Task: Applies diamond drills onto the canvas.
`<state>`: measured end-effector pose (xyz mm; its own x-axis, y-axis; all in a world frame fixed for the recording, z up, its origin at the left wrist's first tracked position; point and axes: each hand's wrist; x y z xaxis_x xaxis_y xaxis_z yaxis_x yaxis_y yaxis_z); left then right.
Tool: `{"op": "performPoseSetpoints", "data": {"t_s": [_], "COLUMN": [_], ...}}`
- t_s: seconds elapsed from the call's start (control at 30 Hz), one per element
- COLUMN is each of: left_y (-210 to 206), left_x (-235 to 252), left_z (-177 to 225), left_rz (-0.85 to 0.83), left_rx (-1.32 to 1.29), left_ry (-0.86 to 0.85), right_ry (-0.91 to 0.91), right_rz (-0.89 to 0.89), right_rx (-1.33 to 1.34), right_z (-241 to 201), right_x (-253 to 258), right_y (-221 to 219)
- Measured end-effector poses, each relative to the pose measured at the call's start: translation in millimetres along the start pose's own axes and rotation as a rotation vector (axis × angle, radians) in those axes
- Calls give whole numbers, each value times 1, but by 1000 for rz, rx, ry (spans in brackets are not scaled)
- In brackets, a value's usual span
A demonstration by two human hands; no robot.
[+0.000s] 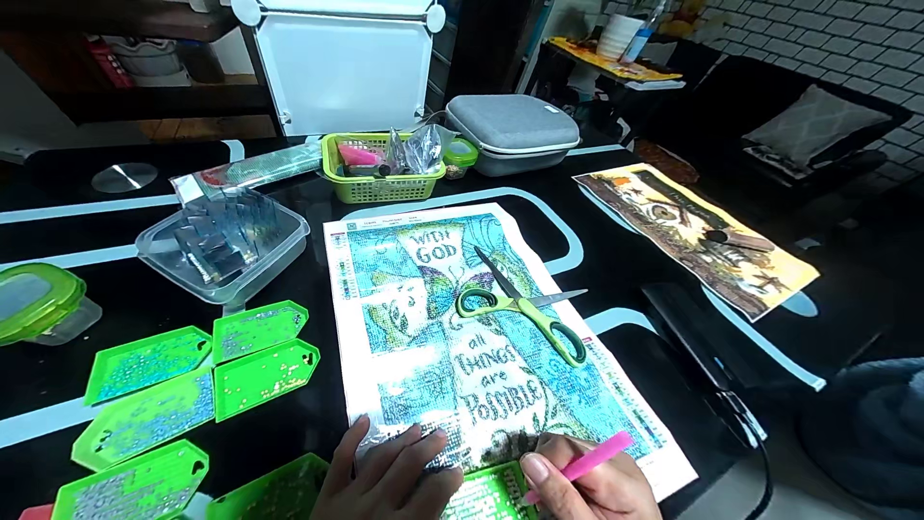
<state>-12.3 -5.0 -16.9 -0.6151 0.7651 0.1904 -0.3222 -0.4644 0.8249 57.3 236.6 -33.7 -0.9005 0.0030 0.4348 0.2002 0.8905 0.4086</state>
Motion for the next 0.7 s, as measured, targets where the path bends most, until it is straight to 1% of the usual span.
{"op": "performPoseSetpoints", "data": {"t_s": [0.2,0.5,0.57,0.7], "left_y": [-1,-1,-1,0], "left_x": [1,0,0,1], "left_z": [0,0,0,0], "left_rz": [11,10,9,4], "left_rx": [11,11,10,12], "left_ry": [2,-3,0,0], "right_ry": [53,77,50,-104], "right_rz": [-55,-68,-46,28], "right_rx": [30,28,52,190], "right_z": [-1,0,0,-2], "right_x": [1,2,2,11], "right_y": [-1,-2,-1,1]}}
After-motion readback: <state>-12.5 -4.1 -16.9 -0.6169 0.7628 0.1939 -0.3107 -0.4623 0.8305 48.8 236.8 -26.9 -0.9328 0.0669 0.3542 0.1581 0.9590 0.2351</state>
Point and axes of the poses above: each hand's wrist, its own x-axis towards the middle knuckle, its own y-axis out of the back of the hand, z = x × y, and after that the axes turned 1 degree about -y, right-handed
